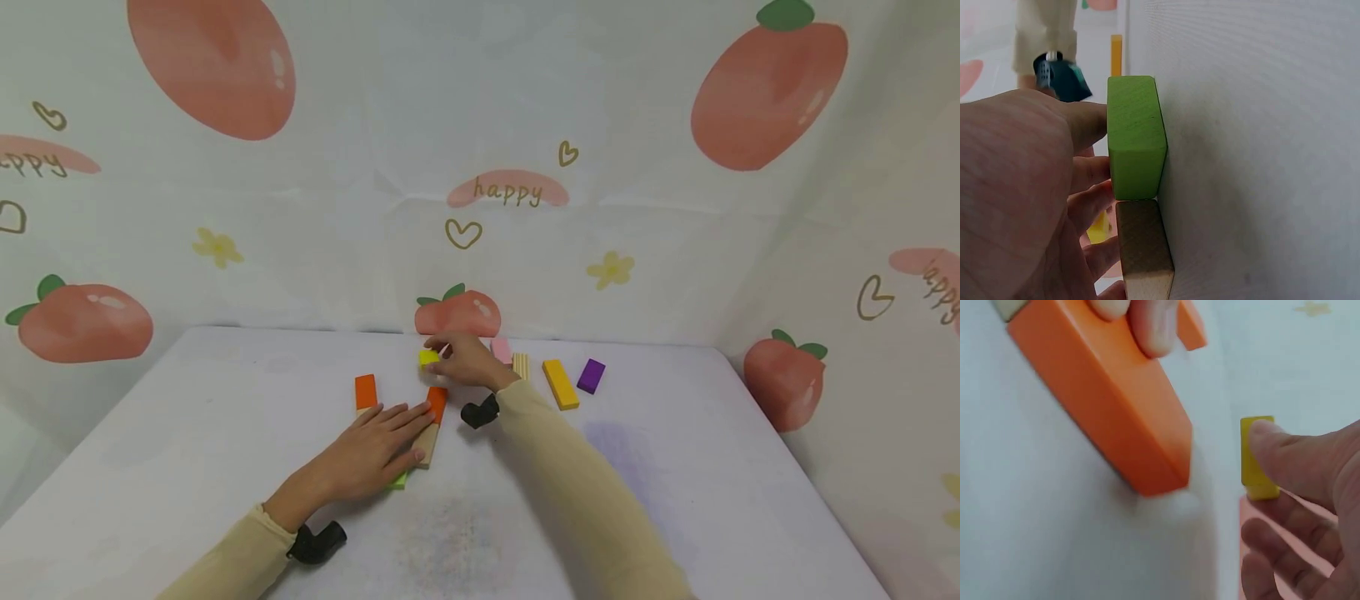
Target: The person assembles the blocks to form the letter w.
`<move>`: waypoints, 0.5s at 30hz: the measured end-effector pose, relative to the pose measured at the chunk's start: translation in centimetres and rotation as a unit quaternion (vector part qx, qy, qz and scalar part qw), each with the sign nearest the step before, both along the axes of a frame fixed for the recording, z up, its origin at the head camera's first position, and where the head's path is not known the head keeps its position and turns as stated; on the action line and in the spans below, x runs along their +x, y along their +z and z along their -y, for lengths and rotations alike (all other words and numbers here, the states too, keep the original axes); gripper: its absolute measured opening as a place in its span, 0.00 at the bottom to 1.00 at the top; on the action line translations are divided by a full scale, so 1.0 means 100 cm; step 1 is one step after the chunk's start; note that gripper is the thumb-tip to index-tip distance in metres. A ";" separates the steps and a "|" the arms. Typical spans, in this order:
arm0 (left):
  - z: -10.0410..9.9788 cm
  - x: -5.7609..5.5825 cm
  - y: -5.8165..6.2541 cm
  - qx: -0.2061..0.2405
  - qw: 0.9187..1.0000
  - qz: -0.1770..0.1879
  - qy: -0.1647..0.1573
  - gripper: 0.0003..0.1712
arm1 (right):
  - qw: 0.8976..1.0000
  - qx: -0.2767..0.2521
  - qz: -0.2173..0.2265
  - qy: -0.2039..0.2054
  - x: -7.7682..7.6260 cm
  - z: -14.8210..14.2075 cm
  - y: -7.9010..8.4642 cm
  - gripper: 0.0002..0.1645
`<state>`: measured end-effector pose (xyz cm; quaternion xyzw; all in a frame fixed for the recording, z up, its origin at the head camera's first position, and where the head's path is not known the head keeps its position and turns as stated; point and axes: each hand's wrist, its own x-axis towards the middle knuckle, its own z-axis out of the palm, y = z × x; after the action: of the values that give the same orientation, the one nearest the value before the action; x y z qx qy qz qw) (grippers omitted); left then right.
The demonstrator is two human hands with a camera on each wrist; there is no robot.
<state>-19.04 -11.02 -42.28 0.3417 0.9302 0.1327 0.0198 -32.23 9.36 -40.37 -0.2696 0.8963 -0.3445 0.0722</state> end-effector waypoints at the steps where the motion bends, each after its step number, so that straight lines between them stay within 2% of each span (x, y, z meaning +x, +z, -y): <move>1: 0.000 0.000 0.000 0.002 1.000 0.001 0.000 0.31 | 1.000 0.001 -0.007 0.000 0.001 -0.004 0.000 0.21; 6: 0.000 0.000 0.001 0.001 1.000 -0.002 -0.001 0.31 | 0.999 0.021 -0.024 -0.012 0.012 -0.022 -0.001 0.20; 11: -0.001 0.001 0.001 0.000 1.000 -0.005 0.000 0.31 | 0.999 0.036 -0.013 -0.027 0.023 -0.032 -0.006 0.19; 15: -0.001 0.000 0.001 0.001 1.000 -0.002 0.003 0.31 | 0.999 0.040 -0.021 -0.025 0.028 -0.036 -0.010 0.18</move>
<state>-18.99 -10.92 -42.22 0.3395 0.9310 0.1330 0.0175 -29.40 12.95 -41.41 -0.2508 0.9172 -0.3046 0.0551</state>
